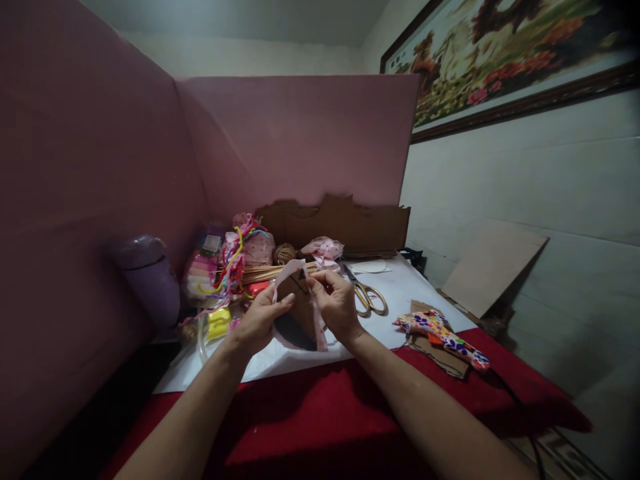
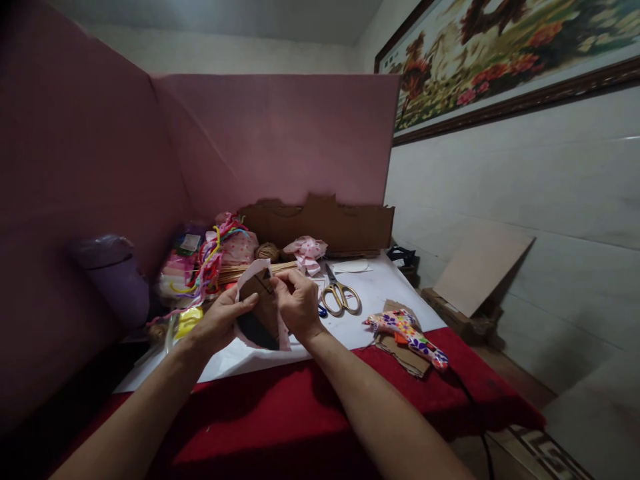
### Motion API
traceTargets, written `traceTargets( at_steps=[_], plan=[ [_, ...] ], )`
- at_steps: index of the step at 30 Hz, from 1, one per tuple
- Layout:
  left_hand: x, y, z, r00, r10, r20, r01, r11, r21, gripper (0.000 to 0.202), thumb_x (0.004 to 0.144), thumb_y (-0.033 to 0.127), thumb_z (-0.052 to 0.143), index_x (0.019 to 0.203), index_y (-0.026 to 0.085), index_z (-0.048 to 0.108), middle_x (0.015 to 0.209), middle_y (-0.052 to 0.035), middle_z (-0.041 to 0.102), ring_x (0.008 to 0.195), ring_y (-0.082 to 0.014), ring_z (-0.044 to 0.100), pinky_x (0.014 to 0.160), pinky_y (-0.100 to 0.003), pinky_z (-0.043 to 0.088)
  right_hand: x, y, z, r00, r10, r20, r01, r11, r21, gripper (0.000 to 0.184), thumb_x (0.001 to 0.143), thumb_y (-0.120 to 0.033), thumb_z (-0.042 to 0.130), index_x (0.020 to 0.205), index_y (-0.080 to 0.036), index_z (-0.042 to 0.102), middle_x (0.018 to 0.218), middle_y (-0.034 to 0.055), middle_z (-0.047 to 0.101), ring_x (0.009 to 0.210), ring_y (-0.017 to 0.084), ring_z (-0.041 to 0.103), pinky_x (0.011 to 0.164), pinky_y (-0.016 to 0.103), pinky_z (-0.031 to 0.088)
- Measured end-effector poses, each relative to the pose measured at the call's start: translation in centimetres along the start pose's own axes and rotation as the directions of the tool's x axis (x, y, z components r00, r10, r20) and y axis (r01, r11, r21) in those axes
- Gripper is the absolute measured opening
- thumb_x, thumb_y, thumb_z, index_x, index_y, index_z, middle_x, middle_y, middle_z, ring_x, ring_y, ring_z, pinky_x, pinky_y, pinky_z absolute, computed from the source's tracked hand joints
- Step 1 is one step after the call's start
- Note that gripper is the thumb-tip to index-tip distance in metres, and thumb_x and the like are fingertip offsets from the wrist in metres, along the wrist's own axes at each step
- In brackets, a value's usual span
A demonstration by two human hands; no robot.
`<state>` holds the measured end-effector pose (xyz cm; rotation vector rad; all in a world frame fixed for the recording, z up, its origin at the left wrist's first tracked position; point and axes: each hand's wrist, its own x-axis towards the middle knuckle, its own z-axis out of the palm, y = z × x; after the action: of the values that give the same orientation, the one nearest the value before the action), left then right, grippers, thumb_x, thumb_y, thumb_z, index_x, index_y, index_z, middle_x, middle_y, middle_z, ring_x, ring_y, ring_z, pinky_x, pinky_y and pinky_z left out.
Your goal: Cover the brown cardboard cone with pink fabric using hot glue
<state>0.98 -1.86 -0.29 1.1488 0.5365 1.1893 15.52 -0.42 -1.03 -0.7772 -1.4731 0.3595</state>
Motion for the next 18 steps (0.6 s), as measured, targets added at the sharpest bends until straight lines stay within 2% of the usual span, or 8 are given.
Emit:
traceTargets(
  at_steps=[4, 9, 11, 13, 16, 18],
  plan=[
    [0.05, 0.03, -0.27, 1.0, 0.01, 0.007, -0.011, 1.0, 0.012, 0.036, 0.069, 0.019, 0.072, 0.105, 0.019, 0.066, 0.092, -0.0065, 0.072, 0.078, -0.018, 0.067, 0.069, -0.023, 0.051, 0.31, 0.11, 0.05, 0.99, 0.13, 0.045, -0.136, 0.975, 0.177, 0.018, 0.081, -0.031, 0.056, 0.072, -0.017, 0.062, 0.063, -0.0001, 0.058, 0.054, 0.012, 0.049, 0.049, 0.023, 0.038],
    [-0.02, 0.08, -0.37, 1.0, 0.003, 0.015, -0.003, 1.0, 0.015, 0.05, 0.069, 0.021, 0.073, 0.117, 0.02, 0.059, 0.095, -0.0059, 0.072, 0.083, -0.0186, 0.067, 0.072, -0.024, 0.05, 0.65, 0.64, -0.34, 0.986, 0.155, 0.052, -0.162, 0.973, 0.163, 0.029, 0.085, -0.04, 0.051, 0.079, -0.016, 0.065, 0.061, -0.0016, 0.054, 0.05, 0.01, 0.045, 0.047, 0.022, 0.036],
    [-0.01, 0.12, -0.44, 1.0, 0.007, 0.025, -0.007, 1.0, 0.013, 0.054, 0.07, 0.021, 0.073, 0.121, 0.021, 0.056, 0.095, -0.0055, 0.072, 0.085, -0.019, 0.067, 0.074, -0.024, 0.05, 0.81, 0.85, -0.47, 0.987, 0.145, 0.076, -0.153, 0.981, 0.116, 0.036, 0.088, -0.044, 0.045, 0.077, -0.016, 0.065, 0.059, -0.0015, 0.052, 0.051, 0.011, 0.045, 0.048, 0.023, 0.036],
    [0.04, 0.15, -0.54, 1.0, 0.013, 0.02, -0.013, 1.0, 0.013, 0.052, 0.07, 0.021, 0.072, 0.12, 0.02, 0.056, 0.095, -0.0056, 0.072, 0.085, -0.0189, 0.067, 0.073, -0.024, 0.05, 0.87, 0.83, -0.46, 0.988, 0.111, 0.112, -0.119, 0.991, 0.067, 0.036, 0.086, -0.044, 0.047, 0.07, -0.016, 0.063, 0.06, -0.0006, 0.053, 0.055, 0.012, 0.048, 0.052, 0.023, 0.038],
    [0.16, 0.12, -0.67, 1.0, 0.024, 0.008, -0.024, 1.0, 0.014, 0.05, 0.07, 0.021, 0.072, 0.118, 0.02, 0.058, 0.096, -0.0054, 0.072, 0.085, -0.0187, 0.066, 0.074, -0.024, 0.05, 0.66, 0.45, -0.26, 0.994, 0.022, 0.104, -0.019, 0.999, -0.027, 0.024, 0.08, -0.035, 0.058, 0.064, -0.017, 0.059, 0.066, 0.0007, 0.056, 0.064, 0.014, 0.051, 0.059, 0.025, 0.04],
    [0.24, 0.03, -0.7, 0.999, 0.033, 0.004, -0.033, 0.999, 0.014, 0.051, 0.07, 0.022, 0.072, 0.119, 0.021, 0.057, 0.098, -0.0052, 0.071, 0.087, -0.0191, 0.065, 0.076, -0.025, 0.049, 0.38, 0.19, -0.12, 0.997, -0.024, 0.072, 0.032, 0.994, -0.107, 0.018, 0.079, -0.029, 0.058, 0.065, -0.018, 0.059, 0.069, 0.0011, 0.057, 0.066, 0.015, 0.051, 0.06, 0.025, 0.039]
  ],
)
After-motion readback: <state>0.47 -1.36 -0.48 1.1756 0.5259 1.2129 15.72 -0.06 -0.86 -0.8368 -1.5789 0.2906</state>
